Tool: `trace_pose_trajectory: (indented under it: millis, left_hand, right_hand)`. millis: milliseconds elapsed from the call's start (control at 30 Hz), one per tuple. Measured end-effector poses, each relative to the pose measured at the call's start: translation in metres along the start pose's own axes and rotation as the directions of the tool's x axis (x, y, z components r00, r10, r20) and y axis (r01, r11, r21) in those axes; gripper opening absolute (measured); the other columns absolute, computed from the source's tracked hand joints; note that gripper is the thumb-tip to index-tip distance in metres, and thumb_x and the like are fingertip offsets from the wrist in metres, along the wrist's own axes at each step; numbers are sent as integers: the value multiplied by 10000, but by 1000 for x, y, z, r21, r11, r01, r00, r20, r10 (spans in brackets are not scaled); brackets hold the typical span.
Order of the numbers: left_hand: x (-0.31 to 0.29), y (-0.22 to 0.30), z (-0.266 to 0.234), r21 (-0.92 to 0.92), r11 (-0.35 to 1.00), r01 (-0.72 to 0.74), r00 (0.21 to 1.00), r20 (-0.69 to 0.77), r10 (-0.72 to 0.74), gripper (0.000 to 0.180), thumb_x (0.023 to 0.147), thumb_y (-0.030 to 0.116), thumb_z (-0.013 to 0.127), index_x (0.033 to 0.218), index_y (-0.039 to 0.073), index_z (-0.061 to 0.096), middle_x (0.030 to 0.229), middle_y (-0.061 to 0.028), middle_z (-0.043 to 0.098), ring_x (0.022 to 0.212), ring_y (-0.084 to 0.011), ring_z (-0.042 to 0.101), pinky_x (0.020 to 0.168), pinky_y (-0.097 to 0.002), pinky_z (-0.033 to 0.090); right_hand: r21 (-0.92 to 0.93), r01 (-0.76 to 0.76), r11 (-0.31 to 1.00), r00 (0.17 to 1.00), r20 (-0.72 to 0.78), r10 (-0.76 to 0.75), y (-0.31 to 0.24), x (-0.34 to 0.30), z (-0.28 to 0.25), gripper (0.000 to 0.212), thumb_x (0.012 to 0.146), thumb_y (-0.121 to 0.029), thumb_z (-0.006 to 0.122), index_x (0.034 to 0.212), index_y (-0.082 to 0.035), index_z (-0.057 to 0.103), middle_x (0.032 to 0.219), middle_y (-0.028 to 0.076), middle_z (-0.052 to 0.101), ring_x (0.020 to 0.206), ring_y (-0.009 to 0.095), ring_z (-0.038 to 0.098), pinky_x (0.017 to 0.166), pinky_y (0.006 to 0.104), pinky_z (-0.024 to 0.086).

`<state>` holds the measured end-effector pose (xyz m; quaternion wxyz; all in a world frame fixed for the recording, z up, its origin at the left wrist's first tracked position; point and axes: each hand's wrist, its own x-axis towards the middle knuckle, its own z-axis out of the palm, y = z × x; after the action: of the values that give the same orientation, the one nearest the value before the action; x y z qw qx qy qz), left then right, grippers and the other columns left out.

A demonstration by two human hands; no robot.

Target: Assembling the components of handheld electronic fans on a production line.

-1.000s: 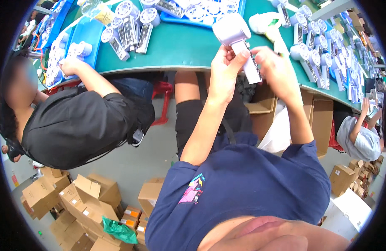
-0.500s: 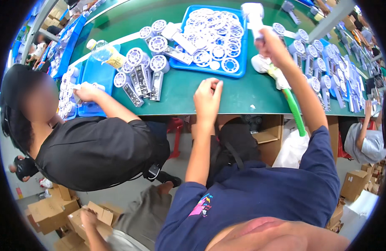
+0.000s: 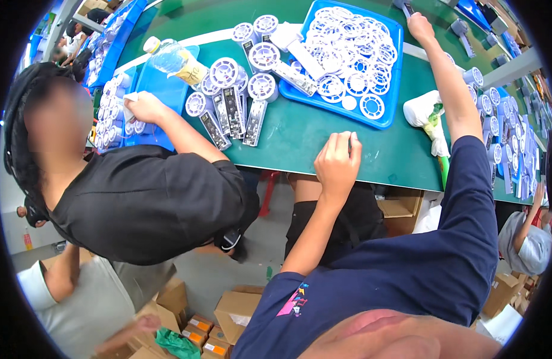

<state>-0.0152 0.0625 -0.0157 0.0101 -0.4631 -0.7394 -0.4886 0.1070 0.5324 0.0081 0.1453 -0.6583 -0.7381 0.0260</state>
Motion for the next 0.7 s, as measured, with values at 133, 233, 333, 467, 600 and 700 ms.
trace_pose_trajectory:
  millis: [133, 233, 333, 467, 600, 700]
  left_hand:
    - [2, 0, 0, -10, 1000, -26, 1000, -5, 26, 65, 874, 115, 657, 841, 62, 638, 717, -70, 602, 570, -259, 590, 523, -382, 457]
    - [2, 0, 2, -11, 999, -48, 998, -30, 48, 75, 877, 114, 651, 830, 59, 633, 719, -75, 606, 570, -266, 591, 524, -388, 457]
    - [2, -2, -1, -4, 999, -51, 997, -51, 51, 78, 879, 114, 646, 828, 57, 631, 720, -81, 609, 571, -273, 593, 525, -393, 457]
    - [3, 0, -6, -31, 998, -51, 999, -21, 50, 94, 893, 128, 630, 830, 59, 622, 730, -91, 608, 588, -291, 600, 546, -406, 473]
    - [2, 1, -5, -68, 995, -68, 998, -10, 67, 119, 912, 143, 612, 829, 58, 610, 736, -107, 600, 602, -313, 601, 556, -427, 483]
    - [1, 2, 0, -78, 992, -98, 995, -28, 96, 137, 931, 159, 596, 880, 39, 639, 791, -135, 636, 639, -337, 621, 583, -441, 496]
  right_hand:
    - [-152, 82, 985, 990, -104, -99, -8, -23, -12, 483, 937, -387, 514, 1220, 2, 566, 1196, 268, 614, 1077, 446, 630, 889, 531, 522]
    - [-195, 267, 944, 894, -316, -319, -38, -54, -27, 526, 926, -482, 565, 1197, -32, 573, 1151, 241, 598, 972, 440, 657, 793, 529, 558]
    - [55, 618, 784, 759, -303, -577, -112, -141, -49, 361, 913, -364, 609, 1110, -65, 655, 1146, 195, 611, 961, 385, 657, 813, 462, 550]
    - [236, 757, 609, 651, -189, -735, -186, -239, -54, 298, 870, -322, 626, 994, -60, 694, 897, 194, 688, 883, 364, 668, 776, 494, 528]
    - [163, 644, 747, 755, 17, -655, -211, -268, -54, 257, 836, -248, 666, 986, -42, 691, 887, 189, 698, 818, 370, 688, 703, 481, 548]
    - [216, 653, 726, 757, -147, -636, -211, -269, -32, 262, 802, -242, 682, 956, -30, 701, 826, 193, 696, 772, 366, 694, 673, 480, 551]
